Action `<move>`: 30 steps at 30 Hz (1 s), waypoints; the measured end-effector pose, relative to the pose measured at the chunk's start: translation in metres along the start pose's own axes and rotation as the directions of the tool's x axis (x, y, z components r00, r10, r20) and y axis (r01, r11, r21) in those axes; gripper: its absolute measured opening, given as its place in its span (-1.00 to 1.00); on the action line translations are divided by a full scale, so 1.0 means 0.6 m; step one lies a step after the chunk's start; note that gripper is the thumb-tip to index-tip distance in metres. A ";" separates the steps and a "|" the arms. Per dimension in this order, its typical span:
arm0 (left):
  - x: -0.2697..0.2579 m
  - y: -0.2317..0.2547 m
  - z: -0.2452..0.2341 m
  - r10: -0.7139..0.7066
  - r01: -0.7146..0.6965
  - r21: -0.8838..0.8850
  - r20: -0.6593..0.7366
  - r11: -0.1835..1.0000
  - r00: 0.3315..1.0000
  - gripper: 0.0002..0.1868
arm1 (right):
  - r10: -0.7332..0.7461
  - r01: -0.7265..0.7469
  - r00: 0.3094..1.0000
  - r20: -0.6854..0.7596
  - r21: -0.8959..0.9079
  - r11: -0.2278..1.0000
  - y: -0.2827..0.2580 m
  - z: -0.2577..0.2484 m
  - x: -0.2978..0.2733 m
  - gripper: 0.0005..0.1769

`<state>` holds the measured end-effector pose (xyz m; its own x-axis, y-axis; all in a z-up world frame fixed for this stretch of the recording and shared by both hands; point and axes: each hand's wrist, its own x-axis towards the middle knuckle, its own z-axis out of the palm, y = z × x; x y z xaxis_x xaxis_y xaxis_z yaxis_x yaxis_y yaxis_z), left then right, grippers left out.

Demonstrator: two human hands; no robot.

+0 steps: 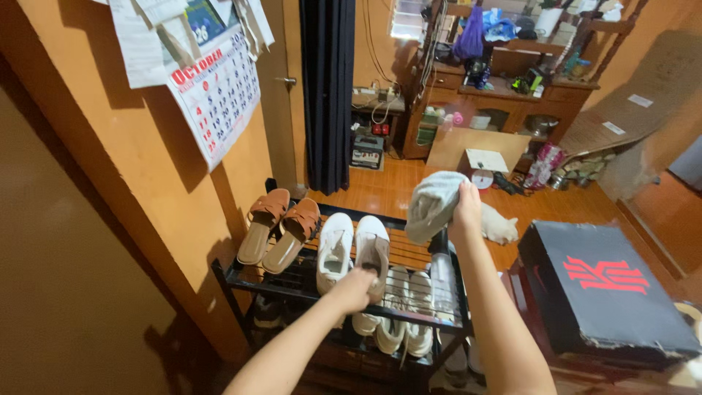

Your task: The person wipes several pairs of shoes on a shoe rack using a cloth. They handle white sneakers and brown slip-on shoes, wiping the uppers and sides before placing them back on the rack.

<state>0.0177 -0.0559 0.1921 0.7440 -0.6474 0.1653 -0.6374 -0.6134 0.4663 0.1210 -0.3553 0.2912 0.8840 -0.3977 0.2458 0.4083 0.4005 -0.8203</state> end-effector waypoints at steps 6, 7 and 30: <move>0.086 -0.020 0.071 -0.180 0.180 -0.009 -0.010 0.984 0.984 -0.66 | 0.253 -0.321 0.927 0.277 0.234 0.918 -0.102 0.038 -0.102 -0.67; 0.115 -0.013 0.085 -0.198 0.198 0.054 -0.003 0.979 0.980 -0.66 | 0.232 -0.312 0.916 0.327 0.220 0.924 -0.101 0.036 -0.112 -0.68; 0.267 -0.037 0.140 -0.845 0.093 -0.995 0.085 -0.042 0.527 -0.46 | 0.621 -0.598 0.766 -0.165 0.168 0.783 0.221 -0.103 -0.179 -0.59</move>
<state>0.1339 -0.1841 0.1352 0.9142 0.1387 -0.3809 0.2955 0.4150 0.8605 0.0658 -0.3106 0.1242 0.8932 -0.1928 -0.4063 -0.1706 0.6906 -0.7028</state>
